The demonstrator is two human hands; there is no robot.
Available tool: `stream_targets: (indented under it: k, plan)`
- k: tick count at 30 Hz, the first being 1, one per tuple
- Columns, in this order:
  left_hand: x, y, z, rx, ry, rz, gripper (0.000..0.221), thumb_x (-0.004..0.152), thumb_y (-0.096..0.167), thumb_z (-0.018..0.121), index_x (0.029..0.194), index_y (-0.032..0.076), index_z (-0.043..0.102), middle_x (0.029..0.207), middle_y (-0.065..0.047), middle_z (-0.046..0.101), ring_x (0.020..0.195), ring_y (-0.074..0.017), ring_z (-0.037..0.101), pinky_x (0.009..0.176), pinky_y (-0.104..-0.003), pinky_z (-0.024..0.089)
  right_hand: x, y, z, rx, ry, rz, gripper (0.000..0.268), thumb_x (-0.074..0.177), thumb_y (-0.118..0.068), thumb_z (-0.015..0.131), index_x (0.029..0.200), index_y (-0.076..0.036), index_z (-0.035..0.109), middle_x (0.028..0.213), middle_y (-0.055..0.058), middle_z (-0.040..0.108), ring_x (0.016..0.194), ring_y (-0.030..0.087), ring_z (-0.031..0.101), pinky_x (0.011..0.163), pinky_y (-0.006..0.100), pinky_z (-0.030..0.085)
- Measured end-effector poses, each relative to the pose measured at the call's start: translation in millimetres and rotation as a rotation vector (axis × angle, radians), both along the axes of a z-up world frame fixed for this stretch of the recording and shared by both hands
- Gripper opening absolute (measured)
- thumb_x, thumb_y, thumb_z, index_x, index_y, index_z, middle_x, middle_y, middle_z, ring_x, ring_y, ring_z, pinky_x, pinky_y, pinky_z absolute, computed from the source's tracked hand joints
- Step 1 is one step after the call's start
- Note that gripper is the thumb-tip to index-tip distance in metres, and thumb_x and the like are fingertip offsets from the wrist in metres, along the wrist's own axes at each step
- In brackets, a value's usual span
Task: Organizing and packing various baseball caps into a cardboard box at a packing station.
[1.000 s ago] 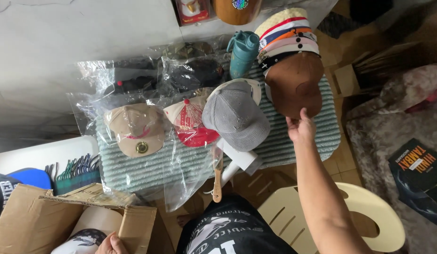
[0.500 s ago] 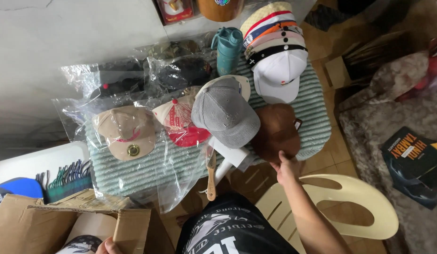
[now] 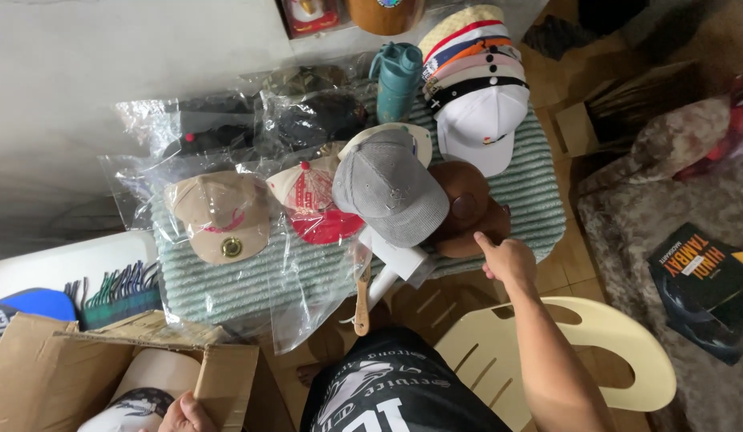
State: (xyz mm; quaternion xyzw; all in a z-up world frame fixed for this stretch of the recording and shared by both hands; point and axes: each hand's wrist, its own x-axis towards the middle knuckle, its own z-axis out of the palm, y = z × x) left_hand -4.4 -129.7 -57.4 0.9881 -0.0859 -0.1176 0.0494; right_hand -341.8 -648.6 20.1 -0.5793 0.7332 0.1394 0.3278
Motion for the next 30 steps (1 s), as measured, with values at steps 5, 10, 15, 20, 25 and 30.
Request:
stream_targets:
  k: [5, 10, 15, 20, 25, 30]
  plan:
    - [19, 42, -63, -0.006, -0.083, -0.078, 0.057, 0.1, 0.05, 0.025, 0.112, 0.028, 0.077, 0.104, -0.006, 0.079, 0.112, -0.0316, 0.067, 0.128, -0.047, 0.019, 15, -8, 18, 0.149, 0.256, 0.215, 0.065, 0.098, -0.067, 0.049, 0.07, -0.012, 0.066, 0.054, 0.001, 0.068, 0.049, 0.018, 0.063, 0.059, 0.032, 0.048]
    - [-15, -10, 16, 0.006, -0.192, -0.006, 0.056, 0.104, 0.043, 0.027, 0.114, 0.028, 0.08, 0.095, -0.006, 0.08, 0.103, -0.0234, 0.07, 0.134, -0.04, 0.019, 26, -2, -22, -0.025, -0.344, 0.17, 0.033, 0.086, -0.019, 0.064, 0.114, -0.007, 0.078, 0.082, 0.007, 0.08, 0.07, 0.018, 0.075, 0.069, 0.03, 0.057]
    - [-21, -25, 48, 0.031, -0.071, 0.081, 0.05, 0.109, 0.043, 0.031, 0.117, 0.03, 0.078, 0.099, -0.008, 0.081, 0.111, -0.0231, 0.07, 0.133, -0.04, 0.019, 76, 22, -55, -0.016, -0.972, -0.476, 0.019, 0.088, -0.015, 0.079, 0.1, -0.003, 0.069, 0.085, 0.01, 0.071, 0.069, 0.017, 0.066, 0.058, 0.028, 0.059]
    - [-14, -21, 42, 0.005, 0.018, 0.087, 0.049, 0.103, 0.041, 0.032, 0.117, 0.028, 0.077, 0.118, -0.001, 0.077, 0.116, -0.0168, 0.067, 0.129, -0.038, 0.014, 77, 42, -40, -0.368, -1.146, -0.365, 0.024, 0.088, -0.013, 0.077, 0.102, -0.007, 0.058, 0.102, 0.012, 0.069, 0.086, 0.023, 0.067, 0.067, 0.039, 0.065]
    - [-14, 0, 24, -0.129, -0.319, -0.008, 0.035, 0.102, 0.036, 0.046, 0.105, 0.025, 0.08, 0.105, 0.006, 0.079, 0.104, -0.0115, 0.069, 0.121, -0.041, 0.024, 73, 61, 10, -0.691, -1.586, 0.103, 0.029, 0.101, -0.013, 0.07, 0.117, -0.012, 0.046, 0.137, 0.018, 0.058, 0.127, 0.026, 0.057, 0.117, 0.042, 0.048]
    - [-3, 15, 25, -0.558, -0.254, -0.071, 0.036, 0.095, 0.04, 0.065, 0.117, 0.014, 0.073, 0.115, -0.002, 0.077, 0.11, -0.0186, 0.068, 0.11, -0.044, 0.03, 75, 84, 50, -1.012, -1.093, 0.594, 0.037, 0.124, -0.007, 0.072, 0.102, 0.006, 0.044, 0.085, 0.011, 0.05, 0.083, 0.018, 0.047, 0.07, 0.035, 0.024]
